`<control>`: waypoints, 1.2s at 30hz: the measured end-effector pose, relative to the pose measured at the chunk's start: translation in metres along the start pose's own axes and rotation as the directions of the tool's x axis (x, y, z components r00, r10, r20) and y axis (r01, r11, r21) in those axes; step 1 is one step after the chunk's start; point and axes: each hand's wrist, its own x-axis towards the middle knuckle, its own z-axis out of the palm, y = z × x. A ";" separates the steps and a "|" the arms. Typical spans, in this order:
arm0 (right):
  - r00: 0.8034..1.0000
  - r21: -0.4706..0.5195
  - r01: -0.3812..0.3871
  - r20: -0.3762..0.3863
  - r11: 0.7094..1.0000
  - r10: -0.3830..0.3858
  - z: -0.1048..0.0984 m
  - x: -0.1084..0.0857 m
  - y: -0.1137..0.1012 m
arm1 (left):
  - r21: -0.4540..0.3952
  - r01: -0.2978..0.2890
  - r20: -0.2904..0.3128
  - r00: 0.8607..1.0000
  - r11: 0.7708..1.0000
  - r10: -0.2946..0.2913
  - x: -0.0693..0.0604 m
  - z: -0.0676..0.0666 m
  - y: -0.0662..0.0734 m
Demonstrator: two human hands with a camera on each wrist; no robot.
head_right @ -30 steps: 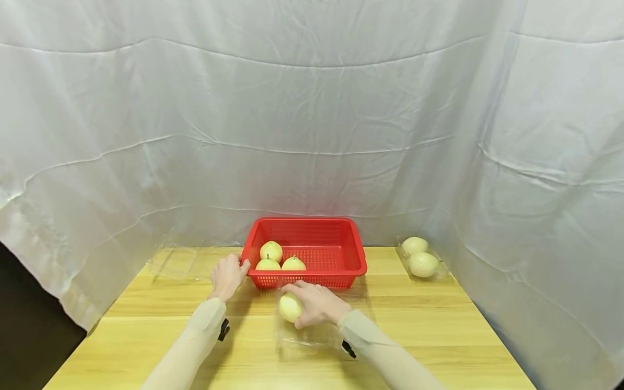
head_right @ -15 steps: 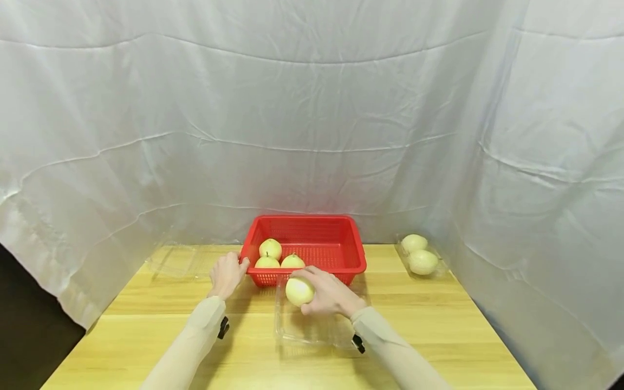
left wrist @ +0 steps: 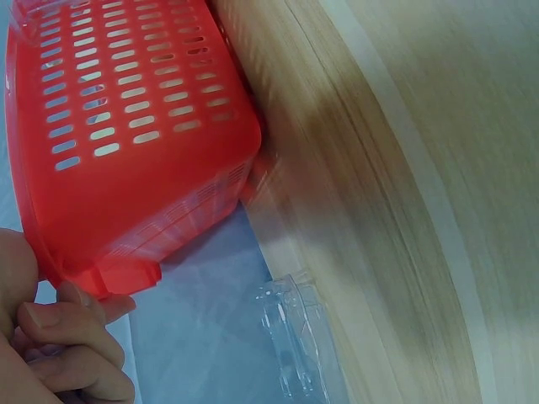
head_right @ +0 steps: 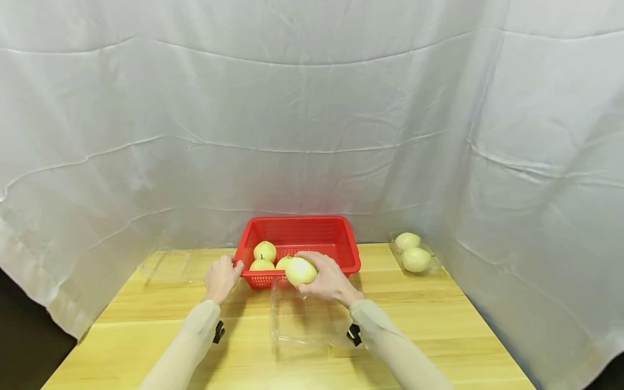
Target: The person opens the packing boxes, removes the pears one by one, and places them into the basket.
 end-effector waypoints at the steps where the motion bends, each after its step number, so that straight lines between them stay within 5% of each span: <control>1: 1.000 0.007 -0.012 -0.012 1.000 0.012 0.000 0.001 0.000 | -0.001 -0.005 -0.001 1.000 1.000 0.005 0.000 0.000 -0.001; 14: 0.969 0.036 -0.197 -0.144 0.980 0.200 0.006 0.019 0.010 | -0.007 0.001 0.006 1.000 1.000 -0.001 0.001 -0.002 -0.002; 25: 0.950 0.047 -0.247 -0.183 0.968 0.251 0.014 0.032 0.019 | -0.009 0.002 -0.008 1.000 1.000 -0.002 0.000 -0.002 -0.005; 31: 0.927 0.005 -0.341 -0.166 0.940 0.337 0.016 0.038 0.031 | -0.015 -0.001 -0.002 1.000 1.000 0.001 0.000 -0.001 -0.002; 36: 0.885 -0.058 -0.458 -0.130 0.887 0.448 0.018 0.038 0.038 | -0.016 -0.002 -0.003 1.000 1.000 0.002 0.000 0.001 -0.002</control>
